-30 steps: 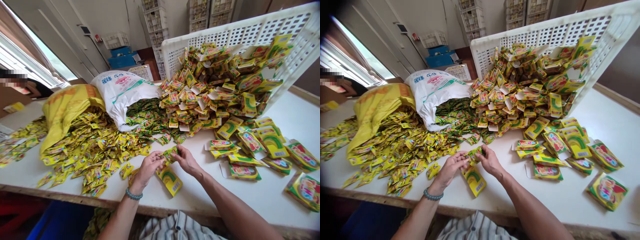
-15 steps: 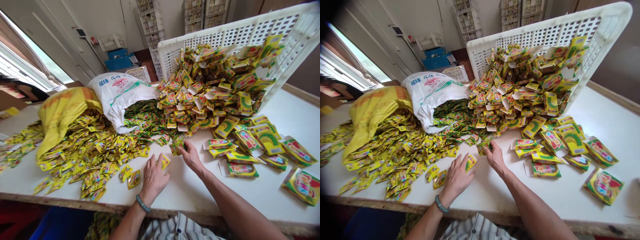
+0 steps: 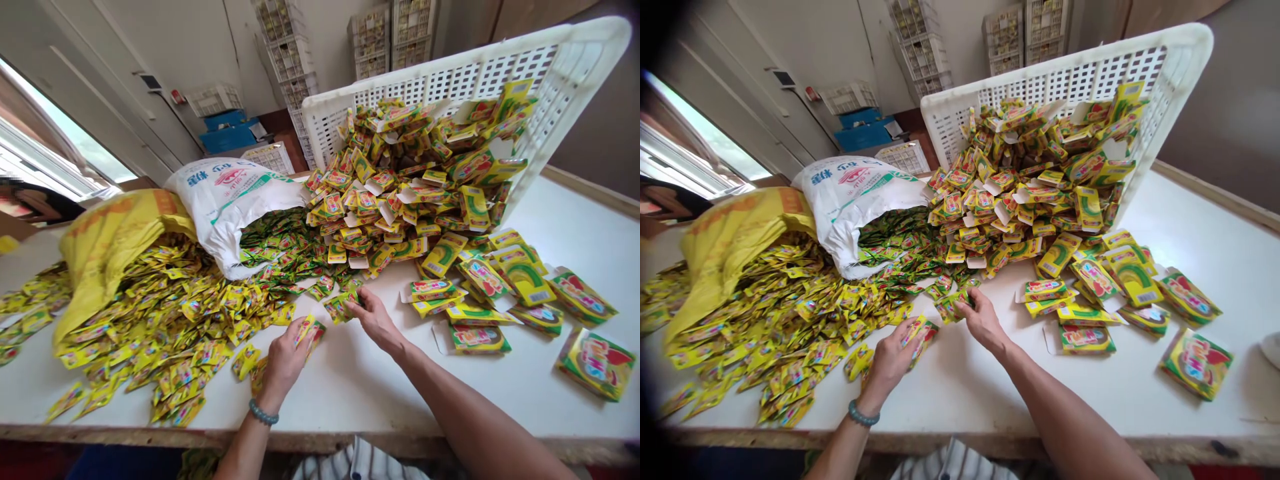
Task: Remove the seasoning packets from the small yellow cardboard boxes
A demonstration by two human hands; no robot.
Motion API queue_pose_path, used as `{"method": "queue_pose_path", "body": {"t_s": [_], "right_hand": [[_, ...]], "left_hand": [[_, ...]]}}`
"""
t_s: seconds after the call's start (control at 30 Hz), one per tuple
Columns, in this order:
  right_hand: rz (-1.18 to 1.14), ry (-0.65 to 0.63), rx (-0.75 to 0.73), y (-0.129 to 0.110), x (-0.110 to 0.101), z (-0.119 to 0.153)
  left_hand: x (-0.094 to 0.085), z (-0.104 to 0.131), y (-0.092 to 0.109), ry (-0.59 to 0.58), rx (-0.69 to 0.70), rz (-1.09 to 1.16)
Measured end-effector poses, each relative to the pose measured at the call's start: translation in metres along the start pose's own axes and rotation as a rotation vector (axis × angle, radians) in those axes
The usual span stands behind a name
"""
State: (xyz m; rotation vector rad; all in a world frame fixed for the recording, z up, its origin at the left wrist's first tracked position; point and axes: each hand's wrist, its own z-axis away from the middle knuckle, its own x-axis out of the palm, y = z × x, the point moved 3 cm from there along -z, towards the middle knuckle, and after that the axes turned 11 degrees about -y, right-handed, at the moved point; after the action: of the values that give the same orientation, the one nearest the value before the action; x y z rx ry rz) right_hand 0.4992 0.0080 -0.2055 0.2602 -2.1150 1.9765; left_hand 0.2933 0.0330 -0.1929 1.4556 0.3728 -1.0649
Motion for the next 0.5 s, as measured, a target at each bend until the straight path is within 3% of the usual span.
{"method": "queue_pose_path", "body": {"t_s": [0.1, 0.2, 0.27, 0.4, 0.5], "right_hand": [[0.016, -0.038, -0.019, 0.000, 0.003, 0.000], [0.177, -0.097, 0.015, -0.001, 0.000, 0.000], [0.275, -0.127, 0.032, -0.005, -0.003, 0.001], [0.405, -0.150, 0.017, -0.017, -0.004, 0.003], [0.405, -0.162, 0.018, -0.020, -0.001, 0.004]], "left_hand": [[0.010, 0.002, 0.007, -0.082, -0.006, 0.482], [0.016, 0.004, 0.015, -0.106, -0.033, 0.857], [0.016, 0.005, 0.017, -0.117, -0.053, 0.917], [0.014, 0.007, 0.020, -0.285, -0.052, 0.860], [0.014, 0.008, 0.022, -0.325, -0.035, 0.882]]}}
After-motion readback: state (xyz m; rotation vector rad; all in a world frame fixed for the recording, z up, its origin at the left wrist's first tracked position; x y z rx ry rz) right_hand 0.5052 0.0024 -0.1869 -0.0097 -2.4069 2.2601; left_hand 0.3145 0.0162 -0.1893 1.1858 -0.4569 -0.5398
